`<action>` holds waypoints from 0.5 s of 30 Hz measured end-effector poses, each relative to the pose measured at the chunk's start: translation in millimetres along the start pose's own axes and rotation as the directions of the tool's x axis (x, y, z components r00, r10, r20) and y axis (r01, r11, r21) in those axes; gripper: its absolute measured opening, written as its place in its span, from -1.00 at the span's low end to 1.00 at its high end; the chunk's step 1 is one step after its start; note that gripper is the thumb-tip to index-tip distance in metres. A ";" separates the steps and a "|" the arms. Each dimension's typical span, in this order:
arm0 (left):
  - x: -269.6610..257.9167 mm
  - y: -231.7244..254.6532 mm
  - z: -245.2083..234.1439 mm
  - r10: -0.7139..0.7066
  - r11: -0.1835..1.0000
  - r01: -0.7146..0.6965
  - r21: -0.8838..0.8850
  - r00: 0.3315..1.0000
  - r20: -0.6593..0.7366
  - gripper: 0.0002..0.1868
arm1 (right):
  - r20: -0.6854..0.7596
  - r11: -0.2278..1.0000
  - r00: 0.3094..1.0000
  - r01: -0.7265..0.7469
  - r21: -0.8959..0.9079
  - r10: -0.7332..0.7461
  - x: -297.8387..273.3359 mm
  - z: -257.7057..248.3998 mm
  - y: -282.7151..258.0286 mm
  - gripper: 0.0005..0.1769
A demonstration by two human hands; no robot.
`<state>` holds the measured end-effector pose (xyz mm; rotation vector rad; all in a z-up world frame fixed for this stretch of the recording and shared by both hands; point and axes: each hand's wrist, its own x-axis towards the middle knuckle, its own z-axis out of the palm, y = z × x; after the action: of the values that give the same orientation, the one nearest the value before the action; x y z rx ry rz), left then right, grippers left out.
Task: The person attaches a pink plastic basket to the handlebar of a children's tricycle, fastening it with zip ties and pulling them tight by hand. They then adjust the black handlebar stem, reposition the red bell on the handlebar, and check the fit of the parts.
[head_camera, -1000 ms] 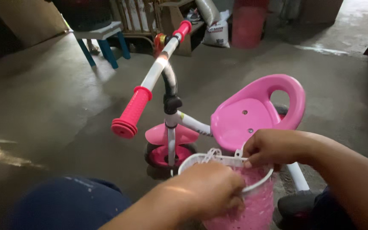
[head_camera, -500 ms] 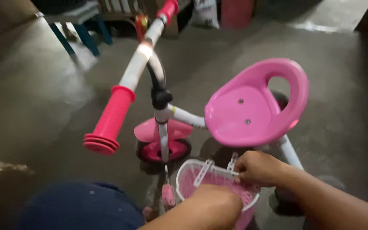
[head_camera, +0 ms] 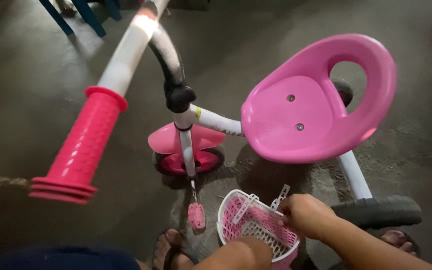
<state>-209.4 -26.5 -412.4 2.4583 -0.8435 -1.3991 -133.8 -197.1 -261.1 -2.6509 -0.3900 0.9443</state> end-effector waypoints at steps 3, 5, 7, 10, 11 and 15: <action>25.9 -12.0 23.4 0.022 0.999 -0.022 -0.041 1.000 0.015 -0.61 | 0.051 0.997 0.999 -0.023 0.070 0.019 10.8 11.6 9.2 -0.74; 37.6 -21.2 29.2 0.038 0.999 -0.036 -0.032 0.998 0.052 -0.60 | 0.095 0.991 0.995 -0.039 0.124 0.028 20.4 15.5 11.5 -0.76; 46.5 -25.6 33.4 -0.006 0.987 0.014 -0.160 0.999 0.049 -0.61 | 0.106 0.994 0.994 0.025 0.102 -0.036 28.6 18.3 12.7 -0.79; 52.3 -26.8 42.7 -0.039 0.981 0.056 -0.186 0.995 0.093 -0.62 | 0.177 0.988 0.972 0.145 0.054 -0.153 31.3 26.2 16.1 -0.81; 52.4 -28.9 44.3 -0.042 0.980 0.061 -0.188 0.994 0.101 -0.62 | 0.210 0.981 0.958 0.193 0.036 -0.196 31.8 28.1 16.4 -0.81; 52.6 -25.3 56.9 -0.060 0.974 0.086 -0.211 0.990 0.127 -0.64 | 0.286 0.994 0.952 0.109 0.024 -0.112 31.9 35.9 13.2 -0.85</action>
<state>-226.6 -28.9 -492.1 2.2812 -0.5915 -1.5869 -131.2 -191.4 -310.6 -2.4573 -0.5916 1.2941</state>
